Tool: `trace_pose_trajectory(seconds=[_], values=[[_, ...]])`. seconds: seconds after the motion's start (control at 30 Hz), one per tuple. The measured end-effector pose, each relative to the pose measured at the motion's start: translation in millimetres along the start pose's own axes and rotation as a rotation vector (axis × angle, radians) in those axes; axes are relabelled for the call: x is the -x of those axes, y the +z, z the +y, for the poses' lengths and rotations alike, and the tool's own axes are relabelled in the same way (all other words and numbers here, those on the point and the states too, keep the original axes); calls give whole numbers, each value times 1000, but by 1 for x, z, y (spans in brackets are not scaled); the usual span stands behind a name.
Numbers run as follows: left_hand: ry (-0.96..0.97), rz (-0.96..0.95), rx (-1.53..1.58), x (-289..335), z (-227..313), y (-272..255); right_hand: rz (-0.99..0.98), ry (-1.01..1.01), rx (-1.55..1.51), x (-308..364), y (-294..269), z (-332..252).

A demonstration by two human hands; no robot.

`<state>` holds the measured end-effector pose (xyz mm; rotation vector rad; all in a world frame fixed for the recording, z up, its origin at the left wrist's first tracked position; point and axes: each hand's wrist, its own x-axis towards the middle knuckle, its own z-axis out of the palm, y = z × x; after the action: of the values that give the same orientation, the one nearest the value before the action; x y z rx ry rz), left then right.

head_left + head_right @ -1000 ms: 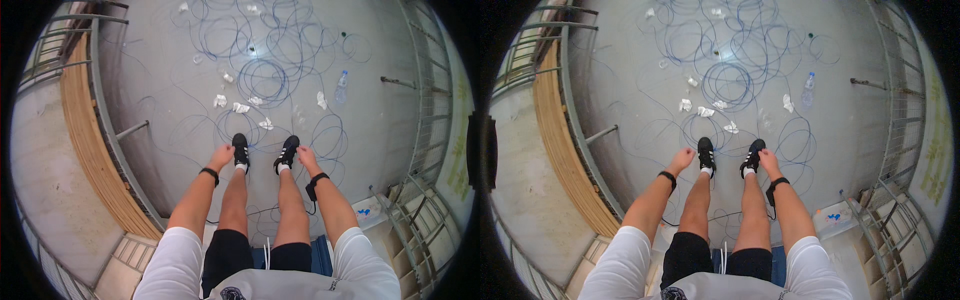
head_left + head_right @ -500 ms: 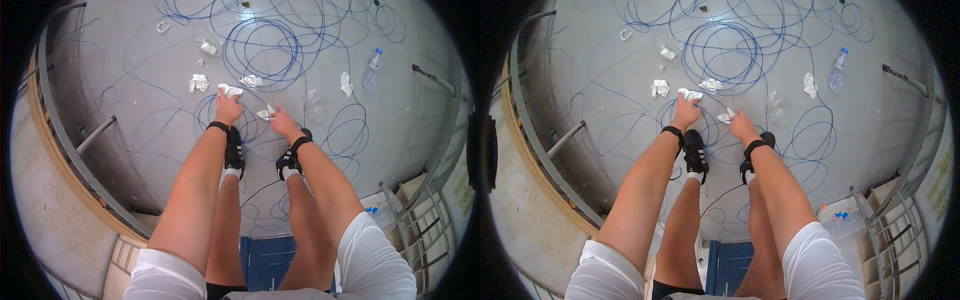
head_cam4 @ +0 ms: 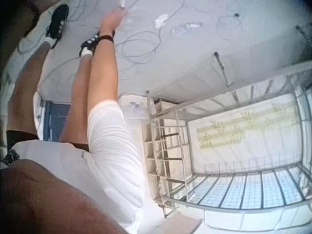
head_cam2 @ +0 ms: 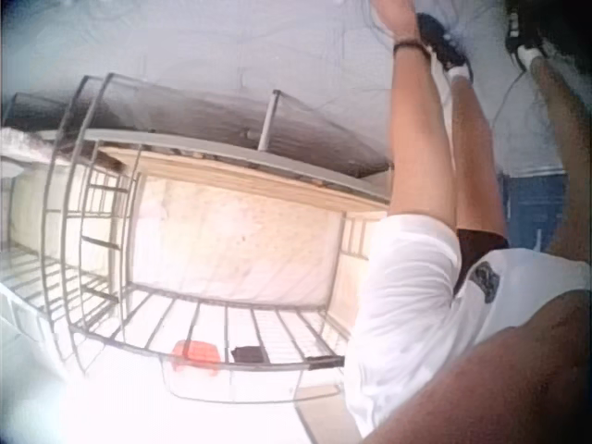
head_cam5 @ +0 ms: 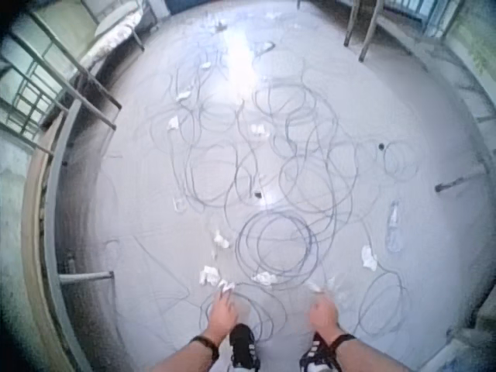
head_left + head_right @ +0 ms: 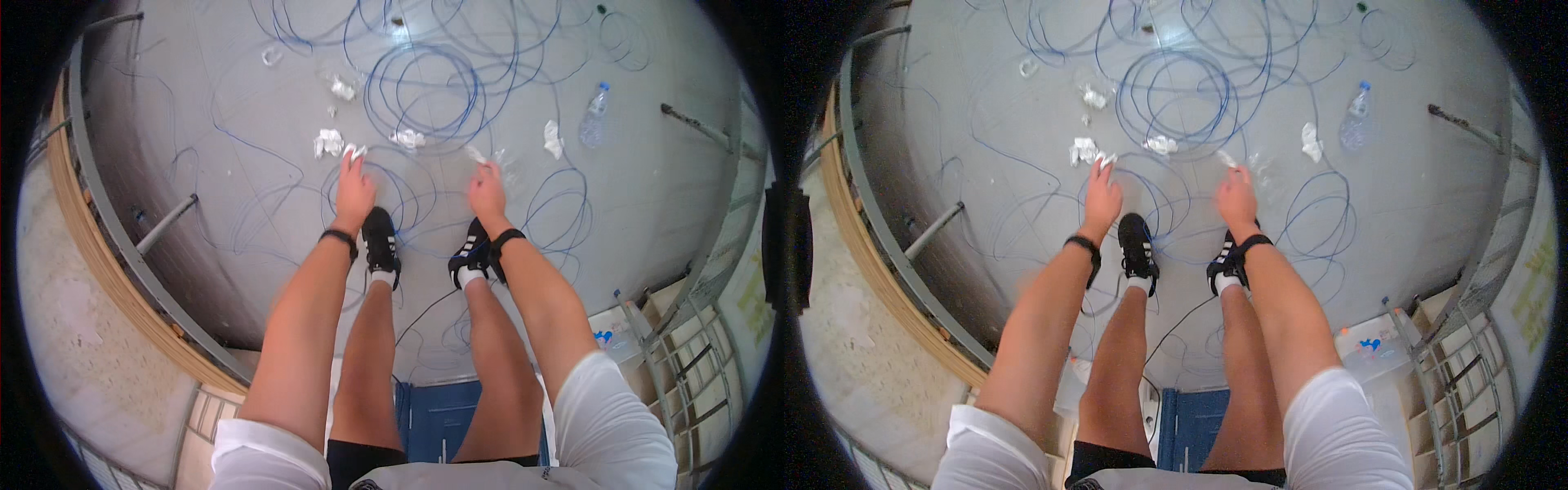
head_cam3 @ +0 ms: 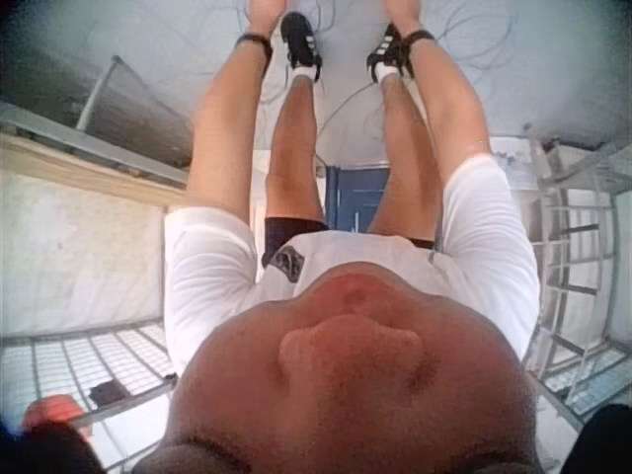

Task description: The person spreads a blanket onto a wooden bed frame, smooths it with their hands, places a pillow at the head of the bed, and then picks up several pieces of trash from the floor and places them into cubby shelves.

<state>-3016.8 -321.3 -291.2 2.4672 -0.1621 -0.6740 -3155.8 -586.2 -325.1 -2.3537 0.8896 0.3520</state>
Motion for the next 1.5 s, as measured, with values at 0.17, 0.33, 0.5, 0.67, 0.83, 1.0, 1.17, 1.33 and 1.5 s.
trace_pose_trajectory(seconds=[0.17, 0.33, 0.5, 0.67, 0.83, 1.0, 1.17, 1.33, 1.5], values=[[-118, 209, 204, 95, 5, -113, 223, 210, -185, -28, -134, -15], [-148, 64, -7, 246, 19, -242, 204, -86, 131, 38, -293, 15], [-361, 105, 197, 386, 36, -357, -190, 341, -227, 173, -412, 6], [-255, 287, 233, 430, 78, -433, -329, 630, -449, 318, -515, -110], [-164, 247, 280, 432, 99, -456, -85, 610, -938, 422, -533, -134], [-98, 282, 332, 431, 103, -459, 106, 60, -553, 473, -477, -69], [-17, 322, 292, 458, 103, -482, -60, -175, -10, 490, -431, 40], [-171, 461, 396, 537, 59, -470, -248, -5, -269, 495, -463, 26], [-366, 669, 306, 665, 91, -435, -450, 64, -344, 480, -486, 51]])
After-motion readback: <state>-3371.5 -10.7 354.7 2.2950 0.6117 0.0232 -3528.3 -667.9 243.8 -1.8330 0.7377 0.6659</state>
